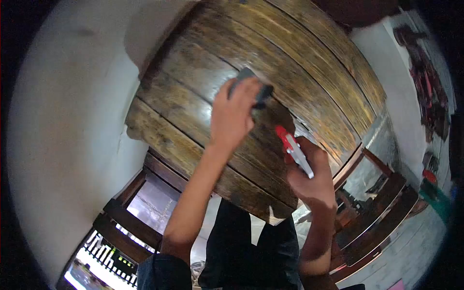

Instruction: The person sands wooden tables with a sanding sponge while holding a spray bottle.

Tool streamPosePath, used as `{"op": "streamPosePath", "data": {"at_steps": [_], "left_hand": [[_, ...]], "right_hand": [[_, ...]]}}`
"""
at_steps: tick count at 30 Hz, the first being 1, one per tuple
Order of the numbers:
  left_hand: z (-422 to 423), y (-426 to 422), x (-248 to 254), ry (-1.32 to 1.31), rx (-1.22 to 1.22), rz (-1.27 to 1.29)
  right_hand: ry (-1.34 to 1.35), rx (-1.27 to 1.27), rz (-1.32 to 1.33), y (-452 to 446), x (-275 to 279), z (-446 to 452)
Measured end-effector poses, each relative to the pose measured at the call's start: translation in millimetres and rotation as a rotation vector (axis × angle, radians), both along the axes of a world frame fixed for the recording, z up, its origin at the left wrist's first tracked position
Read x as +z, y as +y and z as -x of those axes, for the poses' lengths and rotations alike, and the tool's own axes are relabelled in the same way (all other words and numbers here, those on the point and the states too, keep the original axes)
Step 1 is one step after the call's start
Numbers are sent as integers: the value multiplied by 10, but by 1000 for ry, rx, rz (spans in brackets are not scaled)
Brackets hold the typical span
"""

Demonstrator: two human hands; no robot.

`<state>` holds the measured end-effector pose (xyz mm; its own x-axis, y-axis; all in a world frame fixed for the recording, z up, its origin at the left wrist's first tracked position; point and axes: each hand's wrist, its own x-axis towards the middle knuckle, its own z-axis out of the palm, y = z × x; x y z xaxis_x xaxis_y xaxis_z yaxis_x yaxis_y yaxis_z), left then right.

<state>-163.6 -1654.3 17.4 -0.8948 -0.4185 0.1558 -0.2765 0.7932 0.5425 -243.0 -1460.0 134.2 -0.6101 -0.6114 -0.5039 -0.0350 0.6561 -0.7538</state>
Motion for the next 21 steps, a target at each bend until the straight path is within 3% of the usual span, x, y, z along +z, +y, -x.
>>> {"op": "streamPosePath", "data": {"at_steps": [3,5,8,12,15,17,21], "left_hand": [[-177,-793,39,72,156,99],[-307,-1265,-3,115,262,249],[-473,-1738,-69,100,342,110],[-514,-1726,-107,193,301,152],[-476,-1556,-106,221,314,154],[-450,-1311,-64,171,276,201],[-341,-490,-74,88,207,120]], "right_hand": [[7,72,39,-765,144,-59],[167,46,218,-1057,-61,-205],[171,78,317,-1448,86,-150],[147,233,92,-1452,154,-160],[210,212,88,-1070,93,-178],[-24,143,89,-736,127,-129],[-46,78,-34,141,36,-73]]}}
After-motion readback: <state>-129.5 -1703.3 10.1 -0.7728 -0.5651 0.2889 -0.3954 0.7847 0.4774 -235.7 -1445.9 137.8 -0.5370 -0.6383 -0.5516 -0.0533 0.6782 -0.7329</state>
